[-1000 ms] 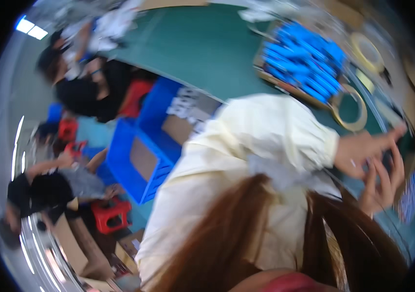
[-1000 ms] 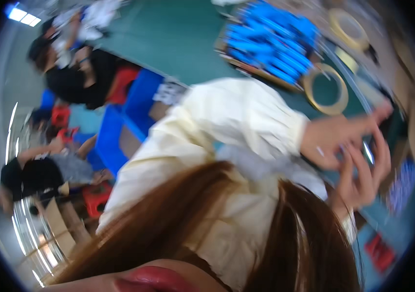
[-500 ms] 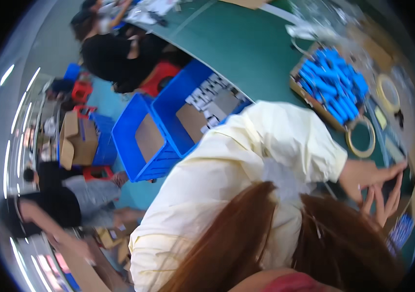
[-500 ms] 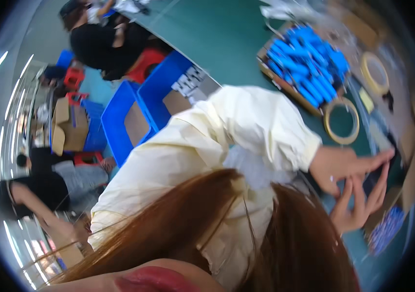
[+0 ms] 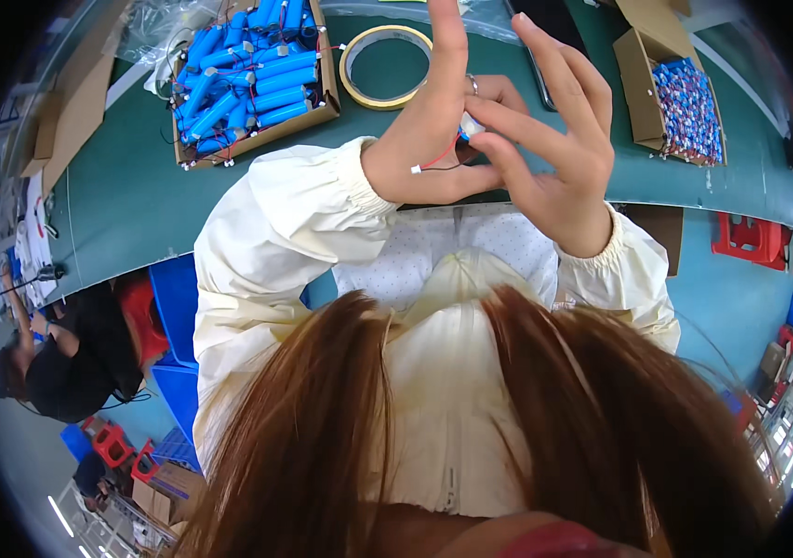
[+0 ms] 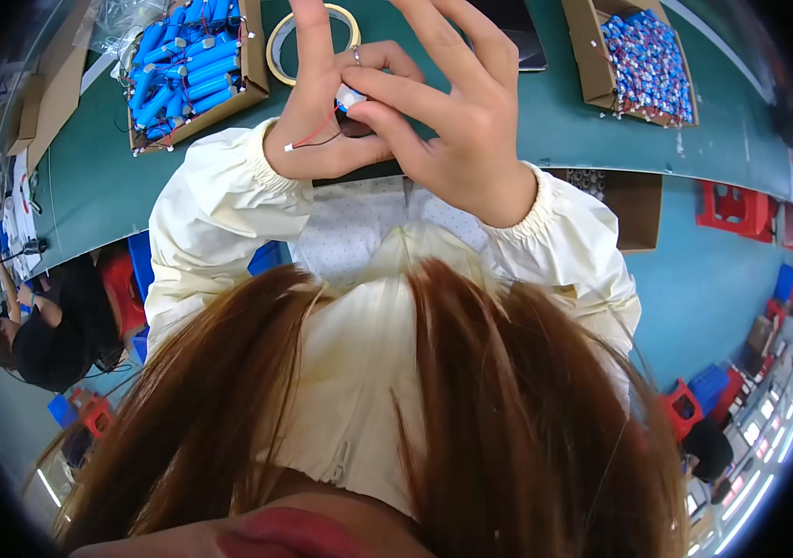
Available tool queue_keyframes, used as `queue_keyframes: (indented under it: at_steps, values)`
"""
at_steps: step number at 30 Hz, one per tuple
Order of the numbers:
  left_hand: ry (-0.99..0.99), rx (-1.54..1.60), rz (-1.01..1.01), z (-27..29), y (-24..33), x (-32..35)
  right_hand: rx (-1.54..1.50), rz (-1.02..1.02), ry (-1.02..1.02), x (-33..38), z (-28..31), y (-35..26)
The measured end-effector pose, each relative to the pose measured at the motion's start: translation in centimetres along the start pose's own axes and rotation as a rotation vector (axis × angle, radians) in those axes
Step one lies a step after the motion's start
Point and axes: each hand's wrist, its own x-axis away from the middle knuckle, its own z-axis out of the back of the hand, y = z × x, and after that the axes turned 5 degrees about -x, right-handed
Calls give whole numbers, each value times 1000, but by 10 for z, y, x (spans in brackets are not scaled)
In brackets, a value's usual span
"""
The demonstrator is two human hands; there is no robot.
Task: Apply small strips of adhesive tape to the ends of cylindrical batteries.
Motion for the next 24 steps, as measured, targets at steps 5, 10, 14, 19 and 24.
queue_keyframes:
  at_steps: [5,10,14,19,24]
  values:
    - [-45,30,-123,7,-2,-3,-23,-15,-26,3,2,0]
    - [-20,282,31,2,2,-2,-93,88,89,8,-3,15]
    - [-52,205,-42,5,-3,1,-165,84,49,3,-5,15]
    - [-6,263,-7,2,2,-2,-296,38,-54,3,0,18]
    - [-25,639,189,1,3,4,-488,-48,-265,4,3,26]
